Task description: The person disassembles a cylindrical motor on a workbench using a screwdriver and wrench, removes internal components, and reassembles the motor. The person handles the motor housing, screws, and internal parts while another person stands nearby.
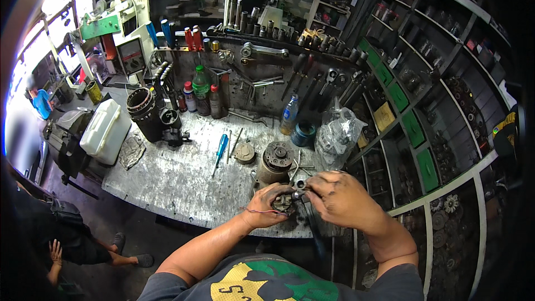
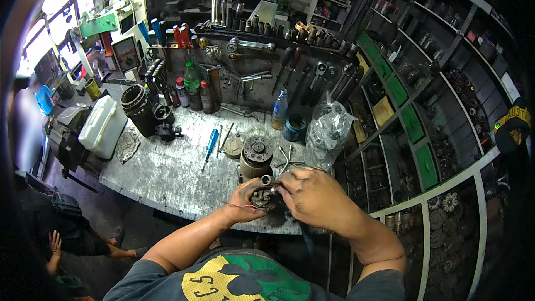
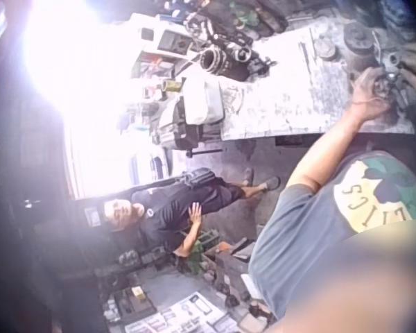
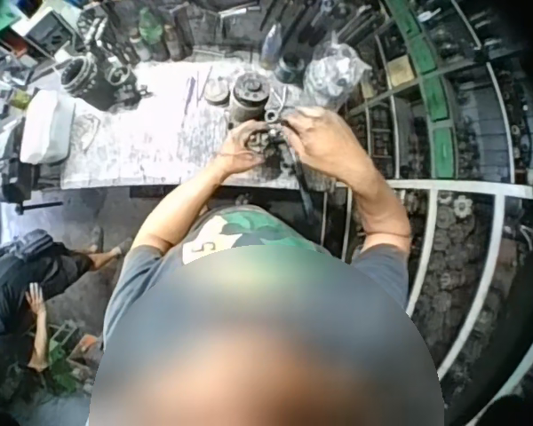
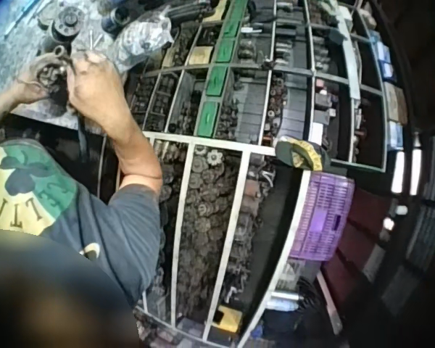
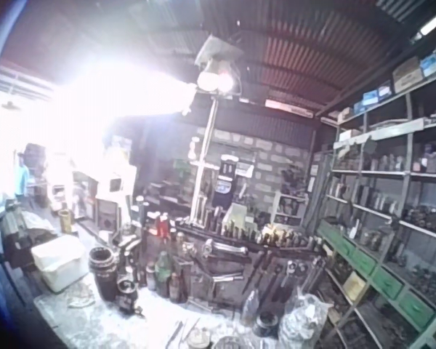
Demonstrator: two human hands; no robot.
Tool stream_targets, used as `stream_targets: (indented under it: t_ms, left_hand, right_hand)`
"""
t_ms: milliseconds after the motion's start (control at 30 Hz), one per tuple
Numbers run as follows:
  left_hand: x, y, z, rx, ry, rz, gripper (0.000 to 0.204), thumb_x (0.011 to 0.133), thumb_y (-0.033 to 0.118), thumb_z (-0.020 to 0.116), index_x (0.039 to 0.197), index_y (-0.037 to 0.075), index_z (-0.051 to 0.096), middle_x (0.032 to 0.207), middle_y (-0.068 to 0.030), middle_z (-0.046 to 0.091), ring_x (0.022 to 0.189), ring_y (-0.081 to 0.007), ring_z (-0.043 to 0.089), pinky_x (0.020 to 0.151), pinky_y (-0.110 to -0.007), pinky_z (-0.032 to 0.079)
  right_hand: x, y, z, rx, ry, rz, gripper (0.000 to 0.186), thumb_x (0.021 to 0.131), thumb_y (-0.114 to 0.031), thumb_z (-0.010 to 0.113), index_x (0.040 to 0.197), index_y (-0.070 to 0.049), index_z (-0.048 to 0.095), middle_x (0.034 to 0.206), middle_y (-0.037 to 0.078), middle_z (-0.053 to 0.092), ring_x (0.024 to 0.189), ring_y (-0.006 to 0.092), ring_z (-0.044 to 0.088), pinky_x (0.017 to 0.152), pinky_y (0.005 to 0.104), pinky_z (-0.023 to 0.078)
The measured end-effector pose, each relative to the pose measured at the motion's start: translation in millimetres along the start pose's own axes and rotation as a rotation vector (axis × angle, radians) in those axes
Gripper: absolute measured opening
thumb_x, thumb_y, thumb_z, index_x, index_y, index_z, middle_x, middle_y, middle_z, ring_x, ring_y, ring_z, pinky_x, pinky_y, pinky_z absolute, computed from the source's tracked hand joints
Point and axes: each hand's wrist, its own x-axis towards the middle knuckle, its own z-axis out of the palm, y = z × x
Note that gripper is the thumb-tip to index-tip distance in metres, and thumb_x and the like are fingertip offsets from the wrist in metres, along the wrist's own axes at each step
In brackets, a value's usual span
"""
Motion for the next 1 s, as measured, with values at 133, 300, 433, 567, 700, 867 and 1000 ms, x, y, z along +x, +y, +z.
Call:
stream_targets:
  t_ms: [133, 300, 433, 567, 700, 867, 1000]
  left_hand:
    - [-1, -1, -2, 0.015, -0.033, -0.017, 0.074, 0.069, 0.019, 0.093, 0.137, 0.007, 0.067, 0.124, -0.0161, 0.072, 0.116, -0.0377, 0.073, 0.102, -0.043, 0.059]
    - [-3, 2, -2, -0.040, -0.040, -0.039, 0.071, 0.072, 0.015, 0.090, 0.139, 0.006, 0.066, 0.126, -0.0163, 0.072, 0.116, -0.0369, 0.073, 0.102, -0.043, 0.059]
    - [-5, -5, 4, -0.170, -0.049, -0.112, 0.074, 0.070, 0.012, 0.091, 0.139, 0.004, 0.065, 0.127, -0.0171, 0.072, 0.117, -0.0344, 0.073, 0.102, -0.042, 0.060]
    - [-6, -8, 3, 0.042, -0.070, -0.124, 0.074, 0.071, 0.021, 0.088, 0.139, 0.001, 0.066, 0.133, -0.0220, 0.072, 0.124, -0.0386, 0.071, 0.108, -0.044, 0.056]
    - [-1, -3, 3, -0.226, -0.077, -0.140, 0.083, 0.068, 0.016, 0.083, 0.146, -0.002, 0.062, 0.137, -0.0234, 0.071, 0.126, -0.0395, 0.070, 0.108, -0.045, 0.056]
    - [-2, 1, 11, -0.222, 0.013, -0.081, 0.030, 0.078, 0.020, 0.083, 0.105, 0.009, 0.077, 0.086, -0.0110, 0.075, 0.077, -0.0265, 0.073, 0.073, -0.042, 0.061]
    - [-3, -13, 21, -0.462, -0.026, -0.130, 0.054, 0.071, 0.017, 0.093, 0.120, 0.005, 0.073, 0.099, -0.0073, 0.076, 0.090, -0.0147, 0.070, 0.080, -0.036, 0.059]
  right_hand:
    - [14, -13, 8, -0.070, -0.123, -0.034, 0.019, 0.098, -0.017, 0.074, 0.109, -0.002, 0.071, 0.092, 0.016, 0.071, 0.086, 0.0390, 0.073, 0.076, 0.0469, 0.061]
    - [20, -29, 4, -0.190, -0.315, 0.177, 0.035, 0.099, -0.015, 0.071, 0.125, 0.005, 0.063, 0.103, 0.022, 0.074, 0.089, 0.0437, 0.075, 0.078, 0.0510, 0.063]
    - [24, -39, 13, -0.138, -0.039, 0.080, 0.040, 0.098, -0.015, 0.071, 0.129, 0.007, 0.058, 0.111, 0.028, 0.072, 0.090, 0.0468, 0.075, 0.080, 0.0525, 0.063]
    - [36, -42, 24, -0.258, -0.104, 0.037, 0.035, 0.093, -0.034, 0.080, 0.102, -0.003, 0.068, 0.094, 0.016, 0.070, 0.081, 0.0383, 0.075, 0.069, 0.0479, 0.062]
    - [42, -19, 22, -0.238, -0.189, -0.197, 0.034, 0.085, -0.030, 0.085, 0.106, -0.006, 0.071, 0.099, 0.011, 0.075, 0.088, 0.0322, 0.077, 0.079, 0.0452, 0.061]
    - [32, 4, 34, -0.242, -0.056, -0.152, 0.021, 0.090, -0.026, 0.081, 0.102, -0.010, 0.074, 0.099, 0.014, 0.076, 0.081, 0.0397, 0.074, 0.071, 0.0500, 0.061]
    - [33, 27, 34, -0.209, -0.142, -0.323, 0.028, 0.087, -0.029, 0.083, 0.102, -0.008, 0.073, 0.100, 0.015, 0.076, 0.081, 0.0382, 0.075, 0.072, 0.0487, 0.062]
